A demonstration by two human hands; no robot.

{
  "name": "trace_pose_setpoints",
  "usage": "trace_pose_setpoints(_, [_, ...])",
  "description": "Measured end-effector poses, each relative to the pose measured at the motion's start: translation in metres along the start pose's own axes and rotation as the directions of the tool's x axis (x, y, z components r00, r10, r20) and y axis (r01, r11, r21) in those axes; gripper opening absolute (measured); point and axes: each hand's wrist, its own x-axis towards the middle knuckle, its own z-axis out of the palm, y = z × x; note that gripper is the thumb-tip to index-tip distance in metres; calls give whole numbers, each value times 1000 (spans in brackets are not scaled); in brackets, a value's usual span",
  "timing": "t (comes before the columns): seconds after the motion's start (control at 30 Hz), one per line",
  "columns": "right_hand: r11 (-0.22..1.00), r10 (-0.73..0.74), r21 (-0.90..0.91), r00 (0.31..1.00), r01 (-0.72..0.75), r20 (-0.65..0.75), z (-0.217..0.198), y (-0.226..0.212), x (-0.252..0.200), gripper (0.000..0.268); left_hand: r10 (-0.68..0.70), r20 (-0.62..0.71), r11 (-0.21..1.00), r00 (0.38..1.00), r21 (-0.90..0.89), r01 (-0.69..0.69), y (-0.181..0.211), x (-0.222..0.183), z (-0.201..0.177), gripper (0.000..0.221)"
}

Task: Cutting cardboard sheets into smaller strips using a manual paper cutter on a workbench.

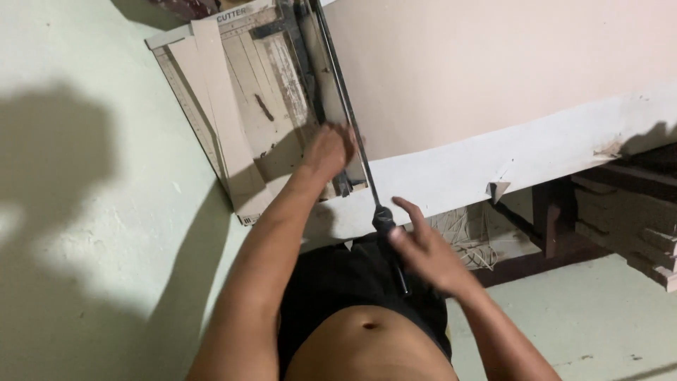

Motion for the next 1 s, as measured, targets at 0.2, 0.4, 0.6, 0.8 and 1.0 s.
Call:
trace_pose_setpoints(0.2, [887, 88, 459, 960, 46, -267, -11, 116, 134, 70, -441, 169, -878, 881, -287, -384, -4, -88, 99, 8])
trace_pose_setpoints(0.4, [621, 282, 768, 869, 156, -405, -28, 143, 209, 83, -87, -291, -771, 953, -587, -250, 78, -139, 106, 23])
trace_pose_setpoints(0.6, [314, 191, 891, 897, 328, -397, -22, 183, 178, 42, 43, -336, -783, 941, -596, -177, 89, -150, 180, 18])
trace_pose_setpoints(0.8, [556, 72, 789, 930, 261, -359, -1, 133, 174, 27, 72, -83, -972, 994, -228, 51, 71, -106, 158, 39])
trace_pose_setpoints(1.0, [665, 58, 708, 928, 240, -369, -13, 122, 193, 30, 344, -67, -899, 936, 263, 350, -10, -41, 190, 85])
